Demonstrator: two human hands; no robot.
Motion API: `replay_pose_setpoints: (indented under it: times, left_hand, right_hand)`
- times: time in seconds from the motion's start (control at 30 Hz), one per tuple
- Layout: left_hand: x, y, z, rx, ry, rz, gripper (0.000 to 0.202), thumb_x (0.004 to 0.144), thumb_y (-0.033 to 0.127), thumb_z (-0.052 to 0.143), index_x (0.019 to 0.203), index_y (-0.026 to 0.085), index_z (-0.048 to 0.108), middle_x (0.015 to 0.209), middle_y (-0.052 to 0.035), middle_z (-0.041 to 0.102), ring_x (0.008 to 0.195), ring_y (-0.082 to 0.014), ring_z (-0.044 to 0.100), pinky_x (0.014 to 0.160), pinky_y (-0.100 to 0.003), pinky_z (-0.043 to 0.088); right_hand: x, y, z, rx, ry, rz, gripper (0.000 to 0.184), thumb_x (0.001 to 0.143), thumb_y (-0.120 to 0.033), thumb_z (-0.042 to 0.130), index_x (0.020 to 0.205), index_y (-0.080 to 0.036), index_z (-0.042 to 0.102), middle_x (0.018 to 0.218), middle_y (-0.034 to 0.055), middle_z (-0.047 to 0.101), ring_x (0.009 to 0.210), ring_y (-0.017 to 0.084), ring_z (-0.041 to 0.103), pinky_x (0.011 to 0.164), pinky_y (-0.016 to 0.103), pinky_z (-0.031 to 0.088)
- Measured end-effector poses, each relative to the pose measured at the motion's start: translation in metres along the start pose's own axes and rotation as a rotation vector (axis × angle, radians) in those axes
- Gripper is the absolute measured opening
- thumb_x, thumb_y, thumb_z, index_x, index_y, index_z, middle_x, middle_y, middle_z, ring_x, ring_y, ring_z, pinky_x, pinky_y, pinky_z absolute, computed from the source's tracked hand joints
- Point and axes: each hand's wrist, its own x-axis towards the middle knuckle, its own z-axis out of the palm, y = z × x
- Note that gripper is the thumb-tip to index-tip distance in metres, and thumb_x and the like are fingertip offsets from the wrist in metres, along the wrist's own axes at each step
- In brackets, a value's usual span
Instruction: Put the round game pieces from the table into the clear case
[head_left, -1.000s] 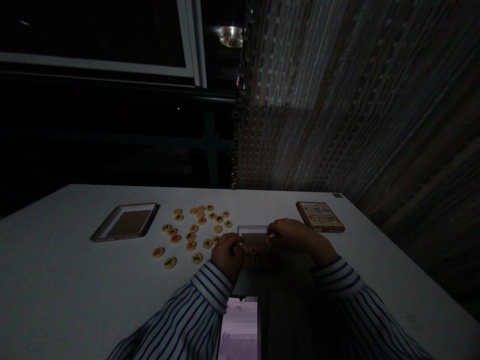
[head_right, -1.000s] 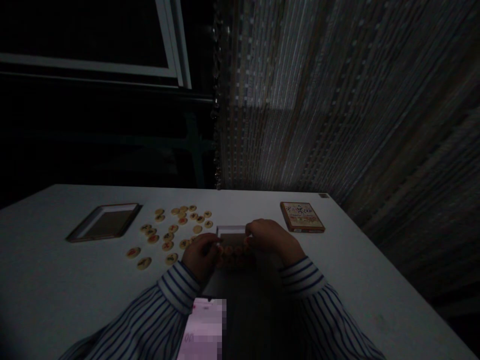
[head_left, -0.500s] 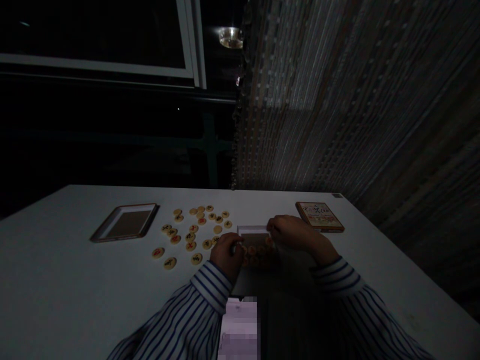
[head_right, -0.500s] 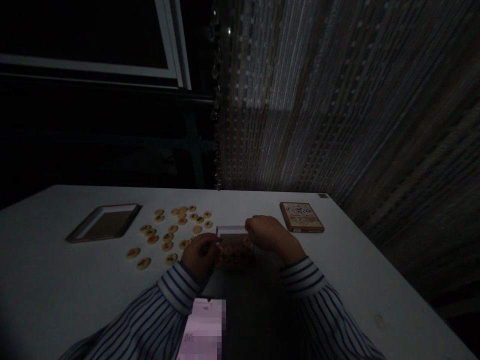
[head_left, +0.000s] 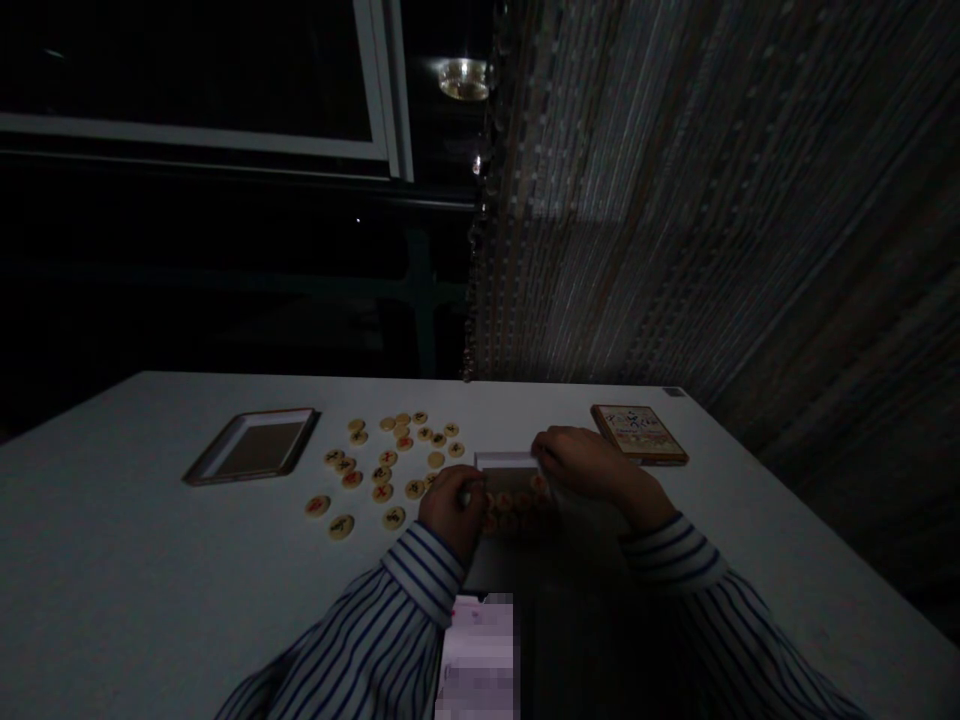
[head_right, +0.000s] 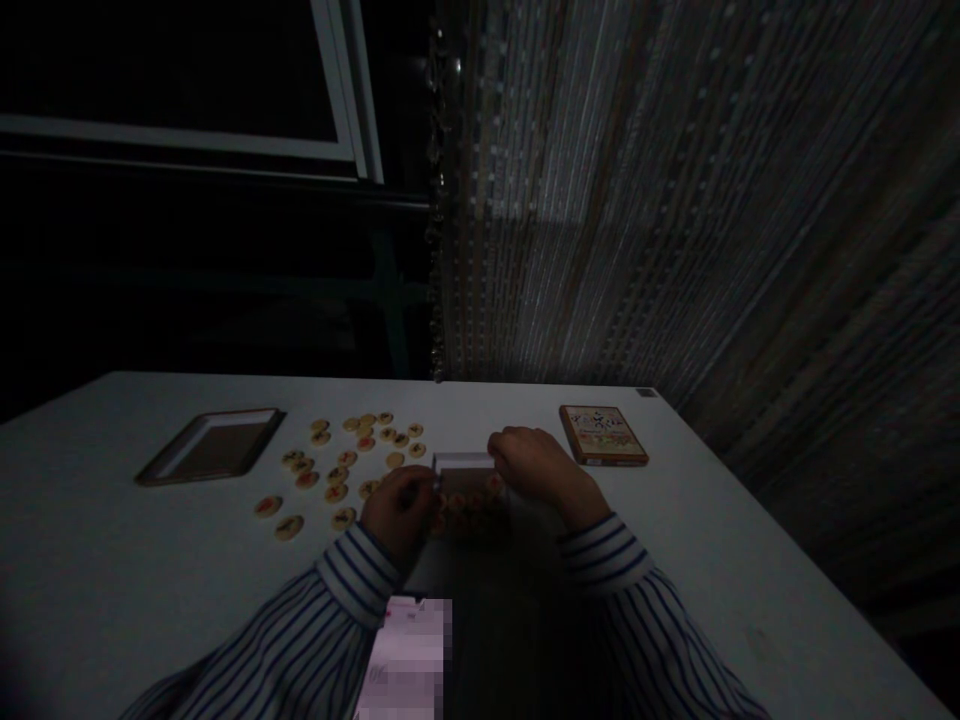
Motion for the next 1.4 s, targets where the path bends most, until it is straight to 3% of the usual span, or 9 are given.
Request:
replay_pose_setpoints:
  times: [0.8, 1.13, 1.33, 1.4]
  left_hand:
    - [0.001, 0.017, -0.008, -0.070, 0.068, 0.032, 0.012, 0.073, 0.020, 0.048, 0.075, 0.016, 0.060, 0.079, -0.0043, 0.063, 0.071, -0.0132, 0.058, 0.068, -0.027, 0.047]
    - [0.005, 0.028, -0.030, -0.101, 0.053, 0.008, 0.017, 0.076, 0.029, 0.048, 0.073, 0.017, 0.060, 0.078, -0.0046, 0.064, 0.071, -0.0136, 0.059, 0.064, -0.025, 0.048]
    - [0.010, 0.026, -0.063, 0.015, 0.085, 0.030, 0.021, 0.074, 0.035, 0.048, 0.074, 0.018, 0.062, 0.078, -0.0036, 0.065, 0.069, -0.0144, 0.059, 0.061, -0.025, 0.049]
    - [0.011, 0.022, -0.077, 0.046, 0.149, 0.009, 0.025, 0.074, 0.038, 0.047, 0.072, 0.018, 0.062, 0.078, -0.0034, 0.065, 0.070, -0.0149, 0.059, 0.057, -0.024, 0.048]
  right_hand:
    - [-0.002, -0.007, -0.008, 0.001, -0.018, 0.022, 0.029, 0.086, -0.026, 0.031, 0.091, -0.017, 0.058, 0.091, 0.0081, 0.060, 0.083, 0.017, 0.054, 0.067, 0.025, 0.034]
    - [-0.006, -0.019, -0.018, 0.029, 0.032, -0.029, 0.027, 0.084, -0.021, 0.033, 0.097, -0.018, 0.057, 0.095, 0.0075, 0.060, 0.087, 0.018, 0.054, 0.072, 0.027, 0.034]
    - [-0.007, -0.024, -0.019, 0.062, 0.053, -0.049, 0.028, 0.084, -0.022, 0.034, 0.099, -0.016, 0.057, 0.096, 0.0092, 0.061, 0.090, 0.019, 0.053, 0.076, 0.028, 0.034]
    - [-0.007, -0.025, -0.018, 0.061, 0.065, -0.060, 0.028, 0.084, -0.022, 0.034, 0.099, -0.016, 0.056, 0.096, 0.0091, 0.061, 0.091, 0.019, 0.053, 0.076, 0.028, 0.034]
